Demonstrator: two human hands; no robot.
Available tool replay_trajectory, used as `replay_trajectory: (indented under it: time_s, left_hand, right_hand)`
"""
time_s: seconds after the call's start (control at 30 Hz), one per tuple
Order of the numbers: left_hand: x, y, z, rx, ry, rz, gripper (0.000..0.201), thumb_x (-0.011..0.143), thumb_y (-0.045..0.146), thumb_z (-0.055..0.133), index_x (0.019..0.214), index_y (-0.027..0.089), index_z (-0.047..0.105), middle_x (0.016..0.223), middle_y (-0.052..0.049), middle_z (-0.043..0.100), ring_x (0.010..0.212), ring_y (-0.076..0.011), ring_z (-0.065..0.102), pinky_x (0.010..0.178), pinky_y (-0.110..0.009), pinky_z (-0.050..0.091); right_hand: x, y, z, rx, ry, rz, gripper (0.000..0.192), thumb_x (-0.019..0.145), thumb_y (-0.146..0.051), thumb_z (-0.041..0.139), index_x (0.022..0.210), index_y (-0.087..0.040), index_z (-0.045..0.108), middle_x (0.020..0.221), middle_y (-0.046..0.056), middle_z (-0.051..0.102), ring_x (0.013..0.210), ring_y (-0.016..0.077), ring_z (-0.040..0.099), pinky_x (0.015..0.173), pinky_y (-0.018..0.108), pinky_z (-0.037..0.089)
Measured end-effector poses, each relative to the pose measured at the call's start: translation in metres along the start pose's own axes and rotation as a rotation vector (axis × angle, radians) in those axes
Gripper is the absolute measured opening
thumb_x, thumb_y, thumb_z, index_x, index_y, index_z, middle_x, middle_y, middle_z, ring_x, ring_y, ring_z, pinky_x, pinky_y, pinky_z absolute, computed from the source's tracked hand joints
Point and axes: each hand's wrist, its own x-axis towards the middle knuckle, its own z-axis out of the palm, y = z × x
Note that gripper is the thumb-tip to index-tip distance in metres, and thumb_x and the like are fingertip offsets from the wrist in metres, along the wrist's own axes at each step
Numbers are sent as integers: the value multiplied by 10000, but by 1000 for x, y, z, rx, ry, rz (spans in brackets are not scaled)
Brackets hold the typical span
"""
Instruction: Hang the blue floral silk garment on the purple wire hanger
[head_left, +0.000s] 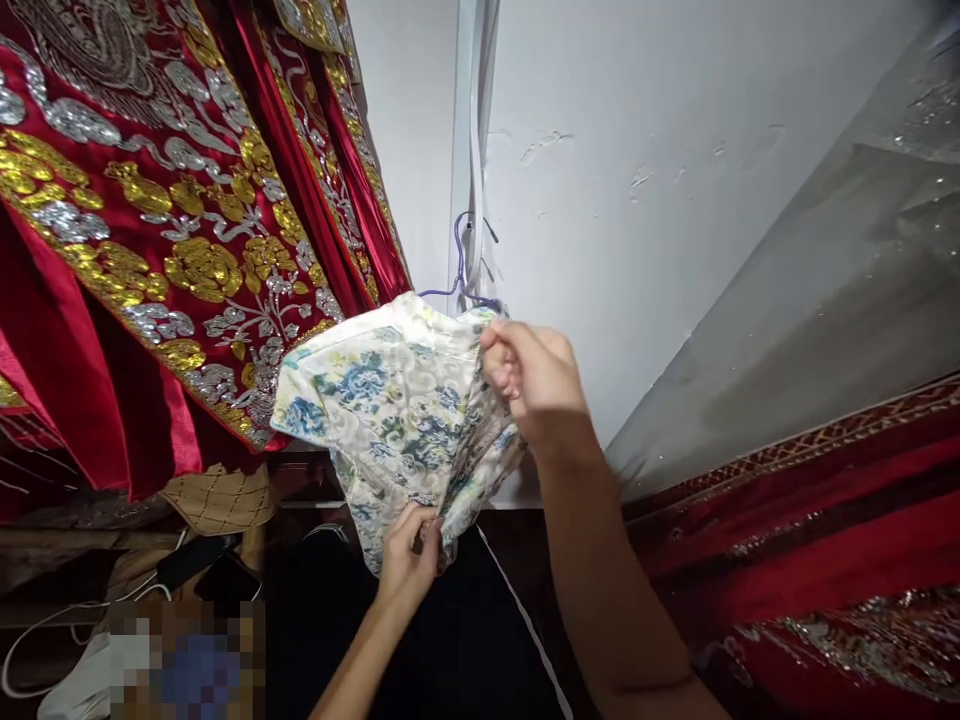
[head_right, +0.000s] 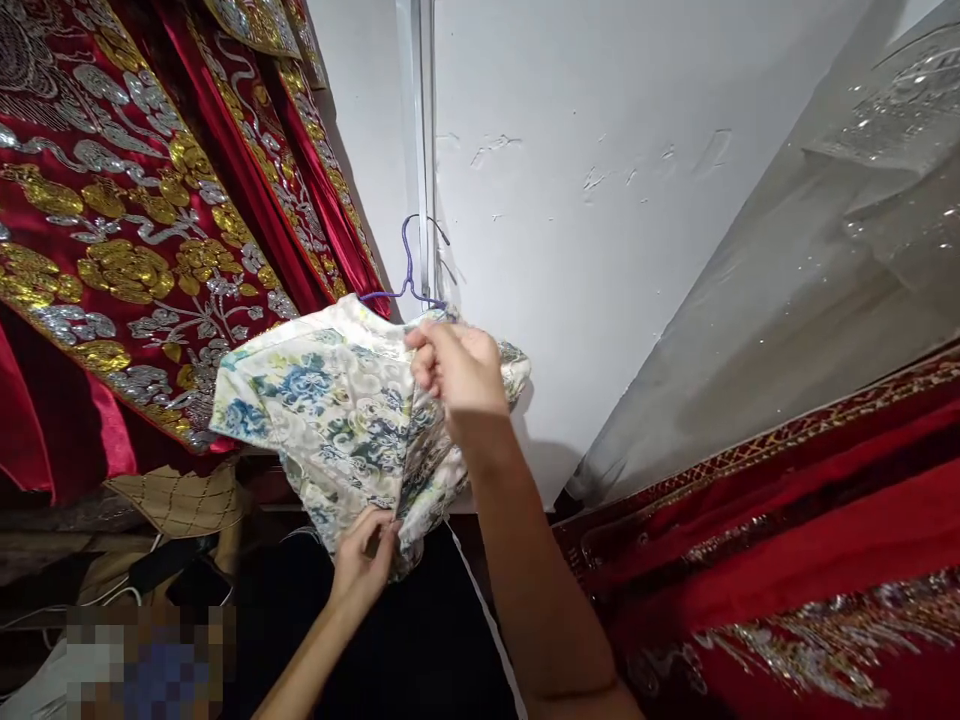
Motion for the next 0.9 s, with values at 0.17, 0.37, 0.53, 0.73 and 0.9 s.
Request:
replay_trajectory:
  time_s: [0.17,0.37,0.53,0.73,0.9]
  left_hand:
    - [41,30,-28,-38,-13,242,172,965,202,563,959,188,734,1002,-85,701,974,-202,662,879,-334,528]
    - [123,134,-68,-39,206,497,465,959,169,594,1412,260,540,1130,-66,689,1011,-167,670,913,-341,548]
    - [158,174,-73,218,158,738,136,979,188,568,1031,163,691,952,-57,698,881,-142,650,801,-277,536]
    - [161,179,-96,78,596,742,99,986,211,565,990,192,662,955,-41,659,923,-144,611,869,-295,500]
    - [151,127,-146,-747,843,256,151,971,175,559,841,169,637,759,14,603,719,-79,581,743,-191,516]
  right_hand:
    - [-28,34,6,-99,-24,21,241,920,-298,527,723,-179,599,445,-56,494,402,63,375,415,181,272]
    - [-36,22,11,-164,-88,6,243,920,-295,519,720,-183,601,469,-52,498,437,79,409,460,202,328]
    - [-31,14,6,-223,-60,-66,249,909,-314,542,705,-184,600,463,-52,471,439,84,398,453,216,292]
    - [-22,61,-12,-332,-85,8,284,852,-307,571,599,-194,511,485,-61,366,455,84,299,451,252,181]
    - [-66,102,-31,-322,-75,113,341,869,-307,555,557,-198,472,482,-52,390,462,90,342,475,257,224]
